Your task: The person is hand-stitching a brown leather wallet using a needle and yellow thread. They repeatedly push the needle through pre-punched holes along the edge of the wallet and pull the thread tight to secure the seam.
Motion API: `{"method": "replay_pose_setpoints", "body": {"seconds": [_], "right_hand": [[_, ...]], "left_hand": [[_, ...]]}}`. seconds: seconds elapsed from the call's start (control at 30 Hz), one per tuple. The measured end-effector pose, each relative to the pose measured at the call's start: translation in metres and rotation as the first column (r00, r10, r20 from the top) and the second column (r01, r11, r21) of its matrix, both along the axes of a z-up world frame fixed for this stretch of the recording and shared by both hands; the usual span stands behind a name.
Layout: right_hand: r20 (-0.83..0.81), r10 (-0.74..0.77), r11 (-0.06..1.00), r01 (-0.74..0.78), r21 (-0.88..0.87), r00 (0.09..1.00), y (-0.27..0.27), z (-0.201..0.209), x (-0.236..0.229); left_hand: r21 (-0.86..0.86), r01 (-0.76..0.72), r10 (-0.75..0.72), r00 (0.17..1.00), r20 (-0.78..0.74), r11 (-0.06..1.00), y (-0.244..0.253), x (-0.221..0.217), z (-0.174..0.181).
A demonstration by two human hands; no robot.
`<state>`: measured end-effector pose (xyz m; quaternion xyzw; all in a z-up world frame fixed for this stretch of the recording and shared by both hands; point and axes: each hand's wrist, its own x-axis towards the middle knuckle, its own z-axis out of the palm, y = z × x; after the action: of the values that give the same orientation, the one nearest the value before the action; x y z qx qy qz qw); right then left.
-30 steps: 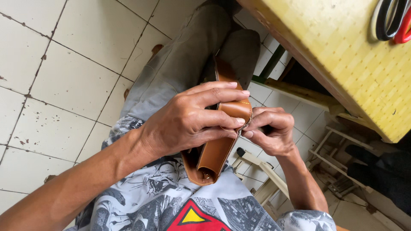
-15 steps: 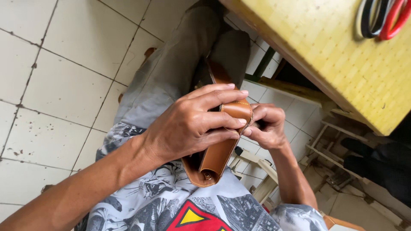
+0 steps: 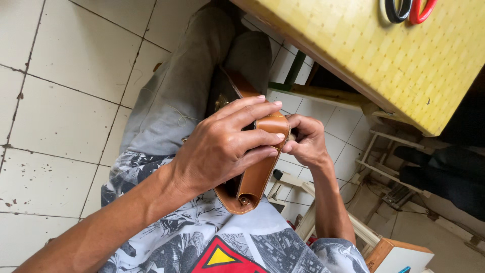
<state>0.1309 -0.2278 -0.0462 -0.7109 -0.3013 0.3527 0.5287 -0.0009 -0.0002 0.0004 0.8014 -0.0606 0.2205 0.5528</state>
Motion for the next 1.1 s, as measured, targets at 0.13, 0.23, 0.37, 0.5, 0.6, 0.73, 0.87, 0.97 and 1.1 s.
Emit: {"method": "replay_pose_setpoints", "body": {"seconds": [0.13,0.23,0.37,0.5,0.6,0.73,0.87,0.97,1.1], "right_hand": [[-0.201,0.071,0.992,-0.047,0.121,0.977,0.008,0.014,0.002],[-0.15,0.155,0.979,-0.132,0.154,0.976,0.016,0.022,0.006],[0.093,0.265,0.954,-0.275,0.121,0.96,0.04,0.041,0.005],[0.335,0.283,0.923,-0.35,0.159,0.899,0.064,0.052,-0.005],[0.391,0.276,0.92,-0.359,0.159,0.878,0.077,0.055,-0.011],[0.361,0.293,0.926,-0.357,0.122,0.885,0.085,0.057,-0.011],[0.048,0.293,0.944,-0.297,0.143,0.955,0.076,0.041,-0.009],[-0.176,0.235,0.965,-0.209,0.156,0.956,0.065,0.021,-0.014],[-0.182,0.152,0.972,-0.114,0.206,0.971,0.065,0.012,-0.019]], "left_hand": [[0.014,-0.026,0.026,1.0,0.005,1.0,0.004,-0.005,0.002],[0.049,-0.066,0.065,0.998,0.014,0.997,0.008,-0.011,0.004],[0.024,-0.087,0.086,0.996,0.034,0.996,0.015,-0.019,0.005],[-0.113,-0.055,0.061,0.997,0.05,0.992,0.024,-0.028,-0.005],[-0.145,-0.07,0.074,0.997,0.02,0.987,0.029,-0.031,-0.009],[-0.163,-0.05,0.053,0.998,0.016,0.985,0.036,-0.031,-0.008],[-0.191,-0.018,0.017,1.0,-0.004,0.981,0.039,-0.029,-0.009],[-0.203,-0.02,0.017,1.0,-0.017,0.979,0.038,-0.03,-0.01],[-0.212,-0.03,0.027,0.999,-0.017,0.977,0.04,-0.029,-0.01]]}}
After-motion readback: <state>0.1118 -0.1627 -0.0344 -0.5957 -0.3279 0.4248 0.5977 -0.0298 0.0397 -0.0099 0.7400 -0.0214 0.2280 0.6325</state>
